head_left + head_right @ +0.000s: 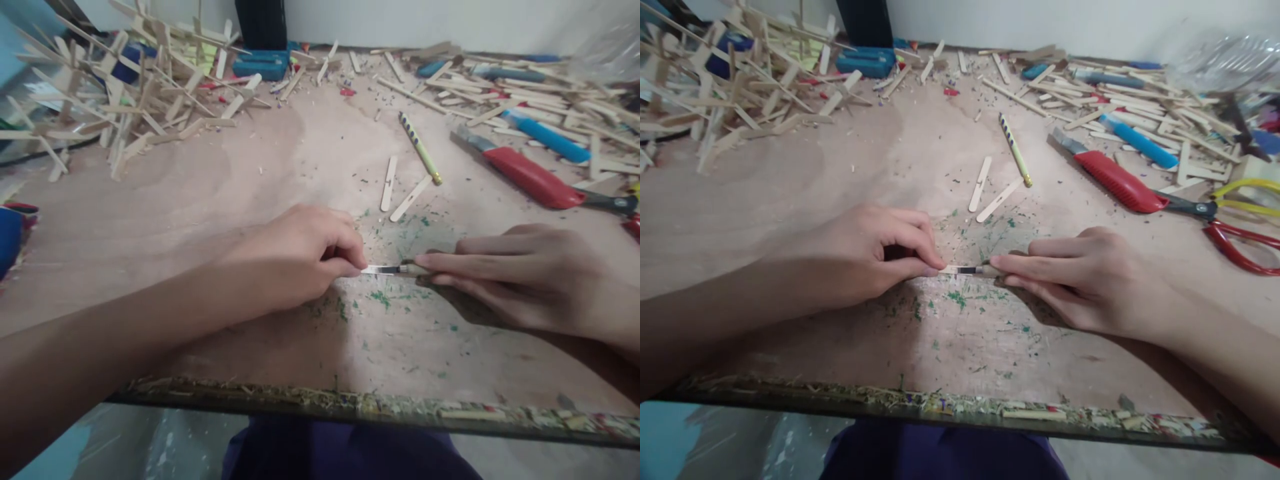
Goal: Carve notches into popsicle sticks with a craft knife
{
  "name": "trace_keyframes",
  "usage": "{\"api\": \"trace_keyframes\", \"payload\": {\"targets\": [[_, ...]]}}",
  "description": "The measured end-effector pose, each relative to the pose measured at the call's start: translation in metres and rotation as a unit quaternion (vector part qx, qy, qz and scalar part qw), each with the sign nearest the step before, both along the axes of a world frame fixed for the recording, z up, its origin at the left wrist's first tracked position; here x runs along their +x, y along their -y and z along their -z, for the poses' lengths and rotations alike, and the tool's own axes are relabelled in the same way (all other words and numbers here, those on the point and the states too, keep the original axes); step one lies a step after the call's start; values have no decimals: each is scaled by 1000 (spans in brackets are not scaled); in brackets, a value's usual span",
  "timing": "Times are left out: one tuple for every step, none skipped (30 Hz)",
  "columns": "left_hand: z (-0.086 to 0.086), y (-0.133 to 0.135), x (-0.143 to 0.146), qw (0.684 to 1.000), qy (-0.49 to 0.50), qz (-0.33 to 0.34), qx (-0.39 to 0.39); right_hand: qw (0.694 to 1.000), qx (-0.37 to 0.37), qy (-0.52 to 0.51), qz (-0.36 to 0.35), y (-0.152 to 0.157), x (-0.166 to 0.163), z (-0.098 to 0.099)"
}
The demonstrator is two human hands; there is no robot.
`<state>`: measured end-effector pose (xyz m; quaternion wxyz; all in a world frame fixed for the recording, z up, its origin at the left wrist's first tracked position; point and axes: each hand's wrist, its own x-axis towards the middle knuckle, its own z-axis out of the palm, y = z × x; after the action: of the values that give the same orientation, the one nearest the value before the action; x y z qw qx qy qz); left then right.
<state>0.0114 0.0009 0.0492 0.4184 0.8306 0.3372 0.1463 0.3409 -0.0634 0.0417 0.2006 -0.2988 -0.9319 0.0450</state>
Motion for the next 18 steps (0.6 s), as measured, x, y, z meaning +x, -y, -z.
{"api": "trace_keyframes", "payload": {"targets": [[0, 0, 0, 1000, -1, -1, 0, 1000, -1, -2, 2, 0, -2, -2], [-1, 0, 0, 1000, -1, -2, 0, 1000, -2, -2, 3, 0, -4, -3], [-2, 1, 0, 1000, -2, -3, 0, 1000, -1, -3, 3, 1, -5, -4], [-2, 1, -1, 1000, -2, -3, 0, 1000, -1, -4, 2, 1, -5, -4], [-2, 1, -1, 1000, -1, -2, 0, 1000, -1, -3, 0, 1, -5, -4], [-3, 1, -1, 1000, 0, 1, 1, 1000, -3, -1, -2, 1, -4, -4], [-2, 1, -2, 1000, 1, 5, 2, 1000, -4, 3, -4, 1, -3, -3], [-2, 1, -2, 1000, 3, 7, 5, 1000, -4, 4, -5, 1, -1, -2], [-1, 1, -2, 1000, 4, 7, 8, 1000, -2, 3, -6, 1, 0, 0], [-1, 1, -2, 1000, 7, 7, 10, 1000, 0, 2, -5, 1, 2, 2], [0, 0, -2, 1000, 8, 5, 11, 1000, 4, -4, -6, 1, 3, 5], [1, 0, -2, 1000, 10, 2, 12, 1000, 7, -11, -7, 2, 5, 7], [1, 0, -2, 1000, 12, 0, 13, 1000, 8, -16, -10, 2, 6, 9], [2, 0, -2, 1000, 13, 0, 12, 1000, 4, -18, -13, 1, 6, 10], [2, 0, -1, 1000, 16, 0, 10, 1000, -2, -19, -14, 1, 7, 10], [1, 0, -1, 1000, 16, 1, 7, 1000, -12, -20, -16, 0, 7, 9], [1, 1, -1, 1000, 16, 0, 3, 999, -25, -20, -19, -1, 6, 7], [0, 1, -1, 1000, 16, -1, -1, 999, -39, -19, -22, -2, 6, 5]]}}
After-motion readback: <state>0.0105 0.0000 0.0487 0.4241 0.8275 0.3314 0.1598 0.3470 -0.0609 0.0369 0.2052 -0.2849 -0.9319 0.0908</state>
